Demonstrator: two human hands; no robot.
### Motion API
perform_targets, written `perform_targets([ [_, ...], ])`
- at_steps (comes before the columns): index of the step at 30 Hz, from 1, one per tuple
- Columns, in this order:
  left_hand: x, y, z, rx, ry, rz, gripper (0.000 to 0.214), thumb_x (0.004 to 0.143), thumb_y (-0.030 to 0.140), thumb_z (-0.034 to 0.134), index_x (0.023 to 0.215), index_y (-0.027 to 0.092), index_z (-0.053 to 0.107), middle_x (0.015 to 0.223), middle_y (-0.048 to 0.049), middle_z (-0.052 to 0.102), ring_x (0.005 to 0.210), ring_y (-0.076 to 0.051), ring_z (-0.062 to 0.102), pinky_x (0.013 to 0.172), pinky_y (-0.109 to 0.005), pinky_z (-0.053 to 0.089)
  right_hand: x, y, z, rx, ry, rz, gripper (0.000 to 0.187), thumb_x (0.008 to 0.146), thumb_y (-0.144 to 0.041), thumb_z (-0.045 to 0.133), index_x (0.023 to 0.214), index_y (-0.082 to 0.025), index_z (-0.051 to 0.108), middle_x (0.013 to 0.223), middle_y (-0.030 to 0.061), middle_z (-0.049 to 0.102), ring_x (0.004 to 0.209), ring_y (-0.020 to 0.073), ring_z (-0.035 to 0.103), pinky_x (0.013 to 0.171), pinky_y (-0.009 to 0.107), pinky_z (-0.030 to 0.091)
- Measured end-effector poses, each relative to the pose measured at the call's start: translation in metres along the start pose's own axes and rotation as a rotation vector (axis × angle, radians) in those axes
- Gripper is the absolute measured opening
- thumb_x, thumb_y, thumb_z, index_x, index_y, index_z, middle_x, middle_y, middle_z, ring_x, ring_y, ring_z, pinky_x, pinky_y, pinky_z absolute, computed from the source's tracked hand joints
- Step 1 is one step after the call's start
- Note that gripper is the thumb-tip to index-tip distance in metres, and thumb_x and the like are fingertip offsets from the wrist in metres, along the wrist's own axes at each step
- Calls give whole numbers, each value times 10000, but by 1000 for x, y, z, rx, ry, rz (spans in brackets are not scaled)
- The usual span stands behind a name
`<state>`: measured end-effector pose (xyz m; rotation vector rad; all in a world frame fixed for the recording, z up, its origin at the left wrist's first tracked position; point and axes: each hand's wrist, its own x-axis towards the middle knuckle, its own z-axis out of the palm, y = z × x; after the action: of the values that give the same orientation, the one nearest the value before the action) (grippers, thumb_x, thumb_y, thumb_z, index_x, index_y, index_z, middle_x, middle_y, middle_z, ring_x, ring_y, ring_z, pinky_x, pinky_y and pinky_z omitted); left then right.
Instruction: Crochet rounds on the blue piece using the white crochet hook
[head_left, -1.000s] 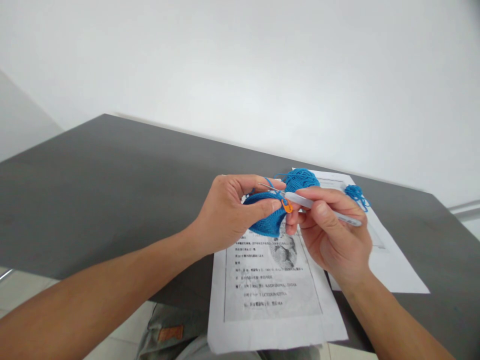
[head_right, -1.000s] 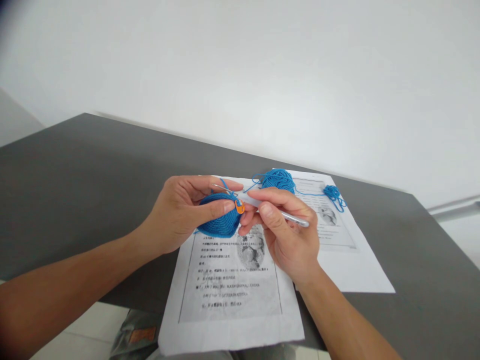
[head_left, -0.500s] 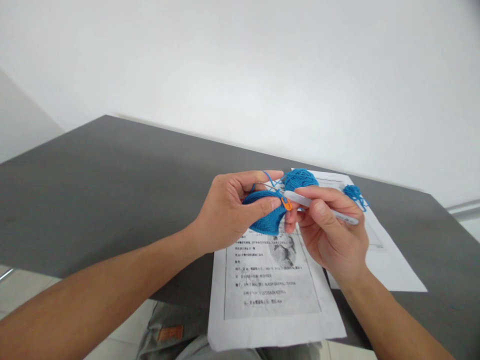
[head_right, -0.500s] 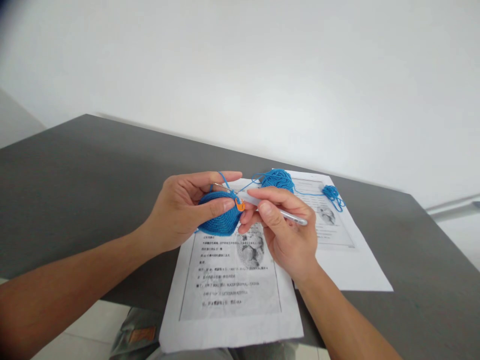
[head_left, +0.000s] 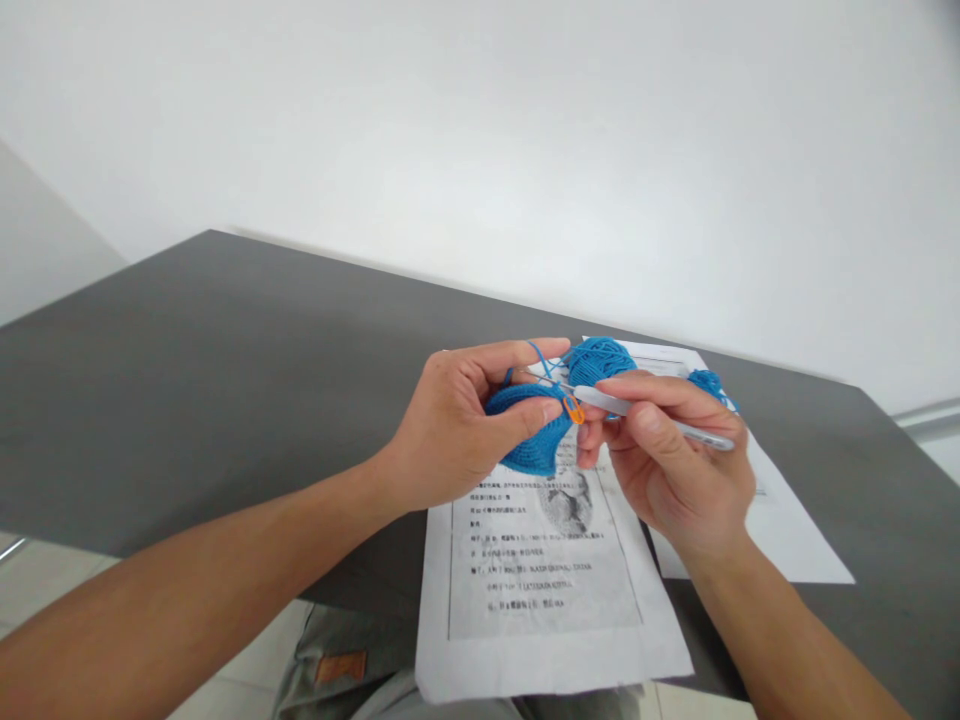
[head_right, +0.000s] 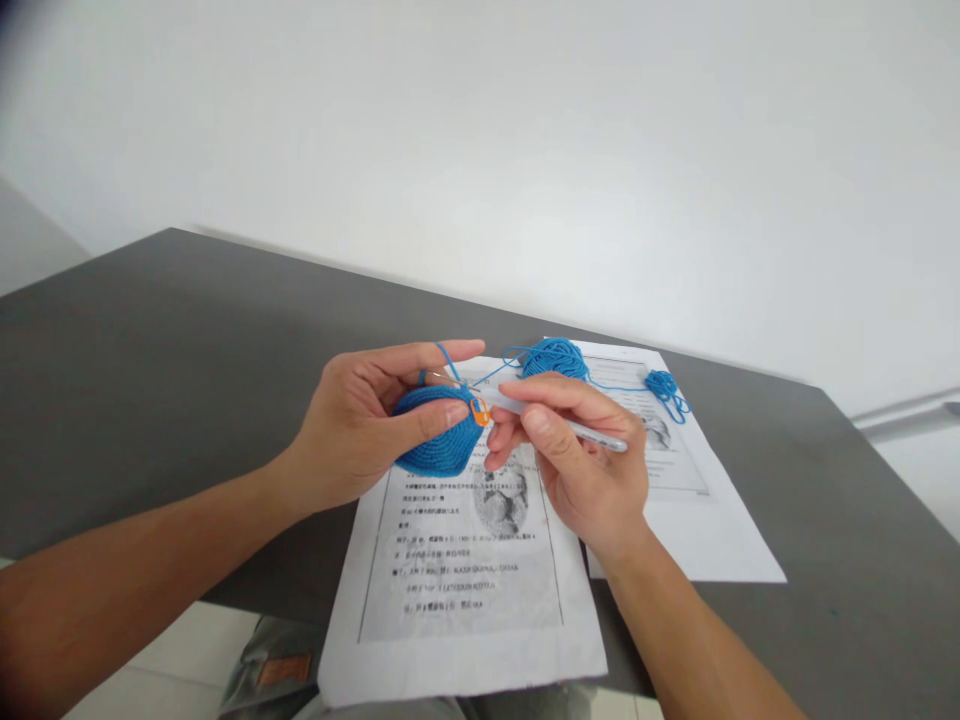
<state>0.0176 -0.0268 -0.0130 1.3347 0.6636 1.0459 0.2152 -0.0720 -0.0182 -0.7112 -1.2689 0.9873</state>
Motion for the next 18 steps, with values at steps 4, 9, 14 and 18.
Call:
perform_targets([
  [4, 0, 0, 1, 75, 24, 18, 503, 816, 224, 873, 1310, 157, 808, 842, -11, 785, 694, -109, 631, 679, -226, 555, 0, -3, -4, -48, -11, 5, 157, 910, -335, 862, 1045, -256, 875, 859, 45, 818, 628, 179, 765, 513, 307, 684],
  [9, 0, 0, 1, 180, 29, 44, 461, 845, 248, 842, 1302, 185, 820, 868, -35, 796, 765, -158, 678, 697, -254, 563, 1, -7, -9, -107, -25, -52, 162, 912, -338, 857, 1038, -239, 879, 823, 59, 802, 605, 194, 759, 454, 304, 649],
  [14, 0, 0, 0, 266, 38, 64, 423, 851, 243, 822, 1270, 190, 836, 1005, -70, 829, 786, -163, 684, 654, -243, 531, 0, -8, -15, -156, -39, -76, 143, 930, -314, 837, 1041, -236, 882, 802, 72, 789, 599, 200, 750, 450, 315, 643],
  [18, 0, 0, 1, 275, 34, 67, 427, 855, 228, 807, 1280, 186, 829, 985, -69, 830, 764, -160, 688, 621, -240, 512, 0, -9, -21, -204, -87, -109, 160, 978, -279, 777, 1101, -248, 875, 774, 65, 780, 611, 202, 744, 472, 333, 657],
])
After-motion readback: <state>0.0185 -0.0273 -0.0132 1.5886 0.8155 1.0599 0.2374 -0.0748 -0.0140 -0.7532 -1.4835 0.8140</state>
